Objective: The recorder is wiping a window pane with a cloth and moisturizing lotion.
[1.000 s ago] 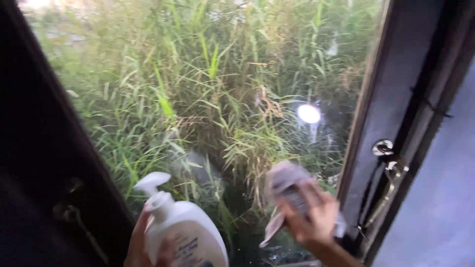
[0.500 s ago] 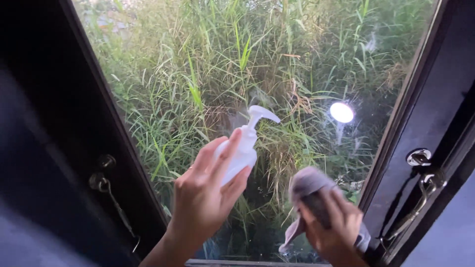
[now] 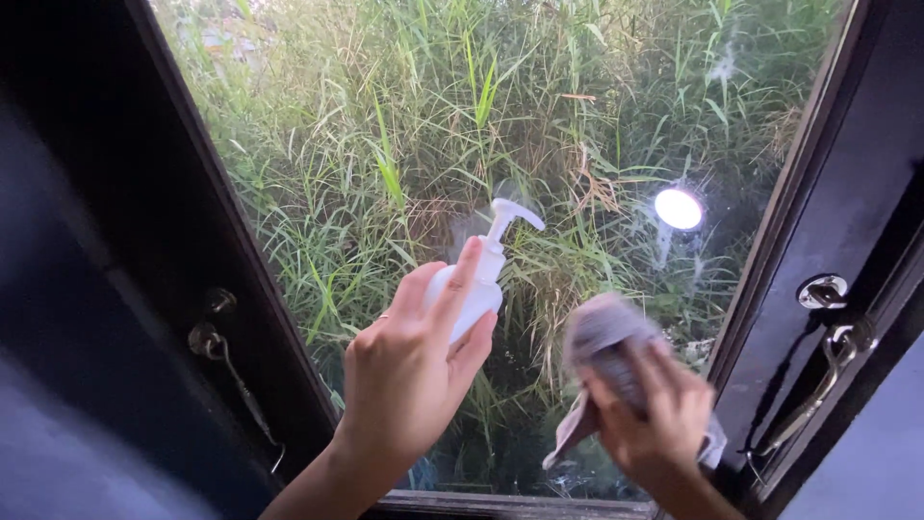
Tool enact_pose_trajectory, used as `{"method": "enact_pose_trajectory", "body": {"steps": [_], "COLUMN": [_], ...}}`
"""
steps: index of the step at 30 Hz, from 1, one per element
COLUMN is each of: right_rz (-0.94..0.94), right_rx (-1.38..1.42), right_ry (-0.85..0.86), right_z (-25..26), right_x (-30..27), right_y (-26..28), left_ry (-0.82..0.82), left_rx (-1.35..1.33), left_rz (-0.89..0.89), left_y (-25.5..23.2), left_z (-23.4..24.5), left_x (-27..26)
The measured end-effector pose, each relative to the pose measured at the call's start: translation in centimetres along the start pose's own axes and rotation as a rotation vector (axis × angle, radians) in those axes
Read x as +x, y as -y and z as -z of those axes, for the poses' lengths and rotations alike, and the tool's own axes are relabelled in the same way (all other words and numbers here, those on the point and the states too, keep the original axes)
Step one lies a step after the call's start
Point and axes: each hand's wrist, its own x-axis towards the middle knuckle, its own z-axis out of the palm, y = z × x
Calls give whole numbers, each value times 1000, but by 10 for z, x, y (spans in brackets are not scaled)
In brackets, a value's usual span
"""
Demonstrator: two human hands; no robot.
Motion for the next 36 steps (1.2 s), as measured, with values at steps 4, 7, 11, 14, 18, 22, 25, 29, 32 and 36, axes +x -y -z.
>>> {"method": "enact_pose_trajectory", "body": {"steps": [4, 7, 11, 14, 18, 22, 25, 29, 32, 36], "right_rz": [63, -6, 91, 365, 117, -38, 58, 544, -197, 124], "right_rx": [-102, -128, -11, 58, -258, -400, -170, -301, -26, -529], "right_ry": [-6, -57, -29, 10, 64, -294, -140, -110, 856, -115], "right_z": [1, -1, -18, -29, -3, 4, -57, -58, -54, -8], "right_x": [2, -1, 0, 7, 87, 144, 102, 79, 104, 165], "right_y": [12, 14, 25, 22, 19, 33, 46, 128, 100, 95], "left_ry": [69, 101, -28, -77, -98, -218, -159, -162, -161, -14], "left_rx": [56, 36, -62, -177, -301, -602, -616, -652, -683, -904], "left_rz": [45, 55, 22, 108, 212, 447, 639, 603, 578, 790], "left_y": [-4, -2, 1, 8, 33, 54, 72, 97, 112, 122], "left_z": [6, 14, 32, 36, 23, 15, 14, 27, 41, 53], "left_x": [0, -4, -33, -67, -116, -151, -172, -182, -176, -178]}}
